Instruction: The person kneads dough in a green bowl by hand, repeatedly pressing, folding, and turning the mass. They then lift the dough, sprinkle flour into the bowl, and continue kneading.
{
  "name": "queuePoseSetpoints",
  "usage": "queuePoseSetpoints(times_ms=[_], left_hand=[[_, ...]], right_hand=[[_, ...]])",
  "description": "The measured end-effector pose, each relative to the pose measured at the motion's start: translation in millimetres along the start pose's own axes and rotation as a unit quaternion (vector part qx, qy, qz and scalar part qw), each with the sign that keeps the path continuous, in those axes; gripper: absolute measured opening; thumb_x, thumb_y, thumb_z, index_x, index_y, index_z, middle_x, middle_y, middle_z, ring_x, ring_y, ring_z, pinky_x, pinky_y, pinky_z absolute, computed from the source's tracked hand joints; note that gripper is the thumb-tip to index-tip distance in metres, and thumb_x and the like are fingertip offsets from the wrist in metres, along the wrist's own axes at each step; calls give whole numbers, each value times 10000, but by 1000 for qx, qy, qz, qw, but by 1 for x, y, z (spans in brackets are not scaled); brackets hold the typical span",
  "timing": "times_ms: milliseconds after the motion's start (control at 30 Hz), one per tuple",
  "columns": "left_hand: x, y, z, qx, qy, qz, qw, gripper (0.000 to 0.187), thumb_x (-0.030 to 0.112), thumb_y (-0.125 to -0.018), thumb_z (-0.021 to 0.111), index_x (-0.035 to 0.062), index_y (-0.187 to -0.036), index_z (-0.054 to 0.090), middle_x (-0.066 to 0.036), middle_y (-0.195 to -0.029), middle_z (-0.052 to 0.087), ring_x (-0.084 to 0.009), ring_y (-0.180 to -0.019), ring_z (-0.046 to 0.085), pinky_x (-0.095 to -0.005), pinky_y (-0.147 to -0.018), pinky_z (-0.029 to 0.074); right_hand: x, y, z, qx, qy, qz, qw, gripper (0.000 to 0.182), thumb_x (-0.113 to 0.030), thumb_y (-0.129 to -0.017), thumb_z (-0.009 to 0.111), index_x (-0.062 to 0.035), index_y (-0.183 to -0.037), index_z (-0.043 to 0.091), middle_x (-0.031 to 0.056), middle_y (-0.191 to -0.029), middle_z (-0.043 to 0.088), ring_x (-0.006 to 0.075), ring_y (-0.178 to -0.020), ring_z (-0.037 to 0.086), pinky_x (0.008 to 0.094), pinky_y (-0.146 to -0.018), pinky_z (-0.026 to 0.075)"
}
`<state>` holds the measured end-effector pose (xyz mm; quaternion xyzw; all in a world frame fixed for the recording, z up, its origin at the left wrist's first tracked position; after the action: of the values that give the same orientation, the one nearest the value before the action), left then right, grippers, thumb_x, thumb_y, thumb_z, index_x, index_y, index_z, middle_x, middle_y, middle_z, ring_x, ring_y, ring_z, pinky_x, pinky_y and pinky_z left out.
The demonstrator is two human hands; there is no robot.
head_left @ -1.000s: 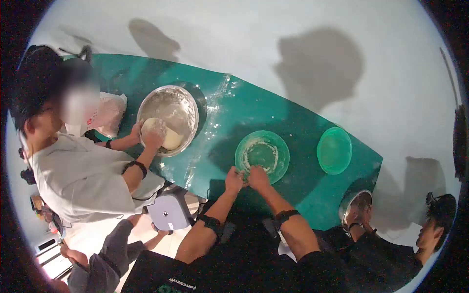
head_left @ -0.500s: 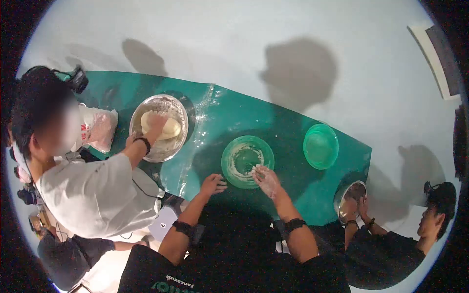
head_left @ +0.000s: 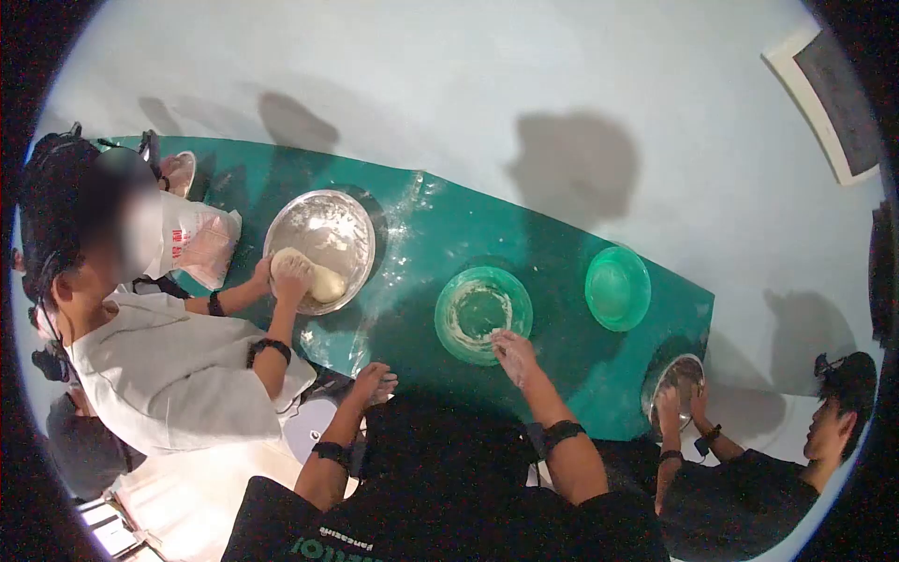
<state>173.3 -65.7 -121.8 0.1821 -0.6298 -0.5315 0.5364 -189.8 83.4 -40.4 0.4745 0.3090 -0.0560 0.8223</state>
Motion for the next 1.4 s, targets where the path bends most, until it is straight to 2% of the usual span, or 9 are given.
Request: queuePoseSetpoints(times_ms=[200, 300, 367, 500, 600, 1000, 1200, 1300, 1400], left_hand=[[-41, -30, -39, -43, 76, 40, 995, 259, 248, -1019, 605, 62, -1194, 559, -207, -1099, 679, -365, -984, 700, -489, -759, 603], [-59, -42, -32, -250, 323, 11, 913, 251, 213, -1021, 607, 42, -1198, 555, -235, -1084, 657, -418, -1023, 674, -548, -811, 594], [-43, -26, -38, -155, 179, 98, 967, 265, 227, -1022, 609, 29, -1191, 560, -241, -1061, 651, -443, -1032, 658, -575, -842, 583], [-73, -70, -46, -342, 228, 87, 907, 320, 297, -1029, 594, 22, -1190, 567, -224, -1049, 653, -405, -1026, 667, -573, -849, 586], [-18, -8, -29, -54, 19, 63, 996, 316, 329, -1047, 560, 60, -1213, 578, -191, -1095, 675, -337, -1027, 682, -502, -824, 589], [45, -26, 128, -192, -242, 35, 950, 452, 408, -1024, 618, 73, -1320, 547, -163, -1177, 690, -233, -998, 712, -342, -739, 576], [87, -54, 168, -27, -410, 177, 894, 492, 300, -1016, 621, 33, -1394, 455, -192, -1192, 667, -322, -1008, 713, -422, -719, 617], [63, -95, 148, 62, -478, 285, 829, 462, 188, -997, 631, 34, -1388, 439, -199, -1224, 644, -388, -986, 710, -487, -703, 649], [77, -45, 163, -15, -168, 58, 984, 443, 110, -987, 618, 46, -1382, 428, -218, -1279, 610, -411, -975, 707, -516, -680, 666]], right_hand=[[3, -7, -14, 28, 161, -69, 984, 200, -31, -926, 651, 41, -1105, 707, 117, -1003, 730, 172, -938, 703, 293, -821, 560], [-21, 2, -21, 85, 442, -215, 867, 199, -86, -885, 689, 7, -1054, 737, 149, -939, 747, 238, -883, 733, 333, -822, 573], [-24, 6, -18, 85, 541, -252, 798, 257, -125, -868, 705, -27, -1105, 735, 183, -995, 742, 302, -930, 729, 381, -866, 567], [-24, 19, -10, 62, 649, -264, 711, 389, -184, -862, 718, -29, -1218, 689, 238, -1195, 692, 409, -1110, 658, 465, -980, 522], [-12, 5, -21, 42, 661, -264, 701, 571, -207, -862, 733, -11, -1371, 566, 250, -1395, 574, 401, -1288, 551, 480, -1059, 468], [19, -46, 63, 135, 766, -322, 540, 709, -172, -881, 669, 21, -1506, 396, 270, -1529, 422, 463, -1384, 446, 500, -1076, 456], [73, -30, 85, -118, 743, -250, 609, 530, -101, -851, 643, -1, -1366, 573, 212, -1402, 568, 383, -1260, 585, 506, -989, 515], [60, -4, 64, -191, 794, -214, 536, 448, -96, -843, 638, 6, -1279, 614, 211, -1374, 581, 376, -1240, 588, 494, -965, 531], [24, 17, 46, -193, 858, -206, 430, 432, -101, -842, 636, 11, -1259, 614, 220, -1372, 571, 378, -1220, 583, 466, -946, 544]])
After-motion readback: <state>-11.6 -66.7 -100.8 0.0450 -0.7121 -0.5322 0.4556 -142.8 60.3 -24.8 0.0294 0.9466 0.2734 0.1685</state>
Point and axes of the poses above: each hand's wrist, its own y-axis away from the middle knuckle, its own z-axis out of the palm, x = y × z, the point moved 10 cm from there along -y, towards the middle knuckle
